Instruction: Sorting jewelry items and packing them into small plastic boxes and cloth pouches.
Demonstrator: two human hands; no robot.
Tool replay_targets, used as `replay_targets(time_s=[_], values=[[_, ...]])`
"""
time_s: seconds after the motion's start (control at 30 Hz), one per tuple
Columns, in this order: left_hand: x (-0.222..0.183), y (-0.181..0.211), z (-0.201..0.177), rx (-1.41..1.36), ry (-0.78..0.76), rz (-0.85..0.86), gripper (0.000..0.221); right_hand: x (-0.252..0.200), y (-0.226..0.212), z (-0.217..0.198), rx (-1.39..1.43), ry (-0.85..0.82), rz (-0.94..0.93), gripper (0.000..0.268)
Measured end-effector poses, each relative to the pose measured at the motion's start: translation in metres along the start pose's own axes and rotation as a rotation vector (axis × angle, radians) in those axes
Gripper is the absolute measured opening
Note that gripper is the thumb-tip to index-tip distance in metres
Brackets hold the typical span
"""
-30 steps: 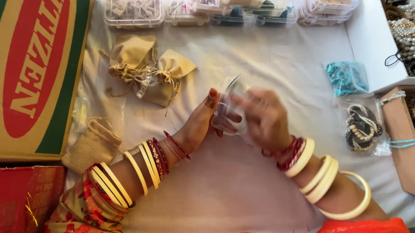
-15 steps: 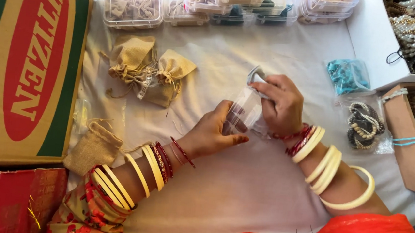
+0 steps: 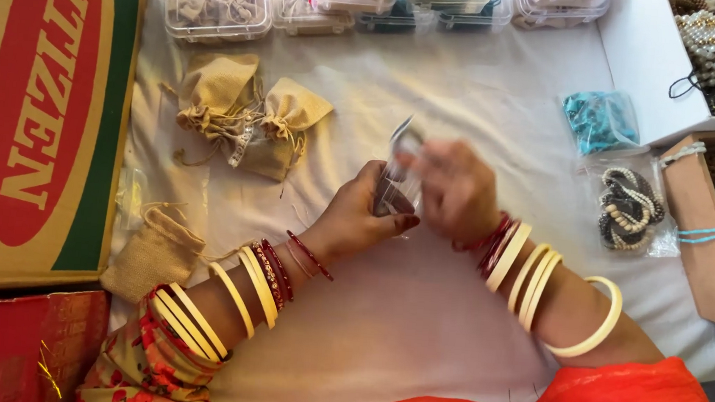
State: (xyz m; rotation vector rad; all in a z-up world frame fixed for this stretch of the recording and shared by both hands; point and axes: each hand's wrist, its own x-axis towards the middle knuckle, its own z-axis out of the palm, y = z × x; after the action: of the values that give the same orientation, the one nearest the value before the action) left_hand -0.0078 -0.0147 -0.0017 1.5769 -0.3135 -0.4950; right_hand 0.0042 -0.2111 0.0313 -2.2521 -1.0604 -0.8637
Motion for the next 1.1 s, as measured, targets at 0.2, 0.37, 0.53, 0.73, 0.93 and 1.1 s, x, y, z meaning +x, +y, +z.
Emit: replay_targets(time_s=[0.2,0.37,0.53,0.73,0.93,1.1], values=[[-0.001,0.004,-0.001,0.055,0.029,-0.041,0.063,-0.006,-0.001,0.005,0.164,0.067,0.058,0.043],[0.000,-0.003,-0.001,-0.020,0.045,0.083,0.060,0.005,-0.011,-0.001,0.163,-0.067,-0.019,0.039],[-0.004,0.016,-0.004,0.089,0.028,-0.024,0.057,-0.011,0.036,0.009,0.193,-0.006,0.539,0.027],[-0.026,0.048,-0.005,0.370,0.094,0.526,0.042,-0.015,0.051,-0.017,0.437,0.297,0.662,0.025],[-0.016,0.022,0.001,-0.381,-0.018,0.350,0.033,-0.019,0.055,-0.034,0.760,0.610,0.792,0.027],[-0.002,0.026,-0.009,-0.534,0.266,-0.027,0.045,0.003,0.036,-0.043,0.562,0.424,0.751,0.029]])
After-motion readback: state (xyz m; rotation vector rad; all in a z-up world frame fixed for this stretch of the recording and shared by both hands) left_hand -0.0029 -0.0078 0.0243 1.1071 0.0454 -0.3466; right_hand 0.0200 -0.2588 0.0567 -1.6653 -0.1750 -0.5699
